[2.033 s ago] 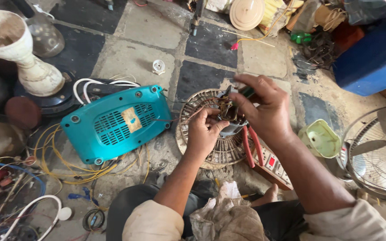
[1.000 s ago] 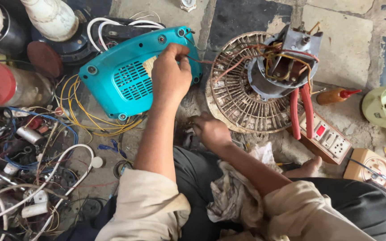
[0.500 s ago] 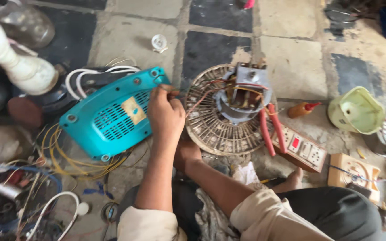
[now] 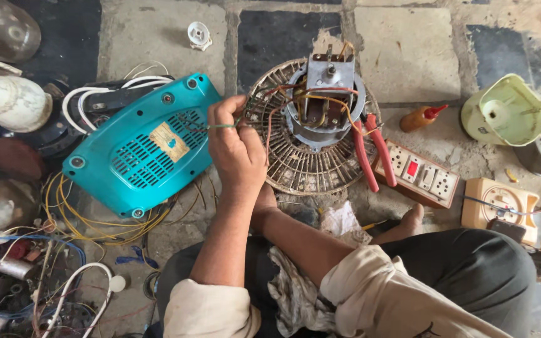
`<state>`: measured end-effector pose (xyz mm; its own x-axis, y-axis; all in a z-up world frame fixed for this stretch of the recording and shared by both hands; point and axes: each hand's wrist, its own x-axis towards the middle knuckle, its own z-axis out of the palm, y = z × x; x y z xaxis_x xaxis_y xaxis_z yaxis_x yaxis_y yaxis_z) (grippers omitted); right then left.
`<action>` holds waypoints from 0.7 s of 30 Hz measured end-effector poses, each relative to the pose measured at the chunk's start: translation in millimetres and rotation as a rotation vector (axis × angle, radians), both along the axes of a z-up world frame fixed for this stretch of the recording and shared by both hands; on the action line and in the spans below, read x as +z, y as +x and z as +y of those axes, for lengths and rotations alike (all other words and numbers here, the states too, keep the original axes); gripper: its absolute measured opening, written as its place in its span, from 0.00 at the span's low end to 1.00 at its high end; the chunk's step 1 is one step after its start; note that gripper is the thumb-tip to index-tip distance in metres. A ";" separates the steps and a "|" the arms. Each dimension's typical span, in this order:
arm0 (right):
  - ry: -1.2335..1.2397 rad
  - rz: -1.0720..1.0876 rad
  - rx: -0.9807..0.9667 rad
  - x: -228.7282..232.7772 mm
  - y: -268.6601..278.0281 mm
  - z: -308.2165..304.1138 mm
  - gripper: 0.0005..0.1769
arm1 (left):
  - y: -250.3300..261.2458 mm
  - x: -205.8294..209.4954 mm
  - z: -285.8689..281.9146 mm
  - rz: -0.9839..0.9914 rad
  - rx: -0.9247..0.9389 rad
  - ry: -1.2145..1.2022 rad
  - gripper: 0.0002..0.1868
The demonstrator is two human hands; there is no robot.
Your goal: The person disassembles and repairs an appliance motor using pliers and a screwdriver, handling wires, a motor housing, and a cooling fan.
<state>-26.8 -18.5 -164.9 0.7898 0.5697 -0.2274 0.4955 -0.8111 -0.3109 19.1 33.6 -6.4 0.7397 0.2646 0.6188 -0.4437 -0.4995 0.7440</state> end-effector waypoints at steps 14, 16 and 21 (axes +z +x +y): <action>-0.152 0.082 -0.002 -5.7 -9.2 -18.9 0.11 | -0.3 4.5 -2.2 0.055 -0.055 -0.059 0.18; -0.190 0.056 0.023 -20.4 -9.0 -19.3 0.10 | 0.4 4.8 -0.3 0.039 -0.049 -0.024 0.19; 0.041 0.077 -0.255 -31.3 -7.2 -34.6 0.15 | 16.0 -7.4 57.2 0.010 0.073 0.032 0.22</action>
<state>-34.0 -53.1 -196.2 0.8903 0.3642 -0.2734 0.2499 -0.8926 -0.3754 35.1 90.9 -13.9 0.7254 0.2986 0.6201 -0.3975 -0.5538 0.7317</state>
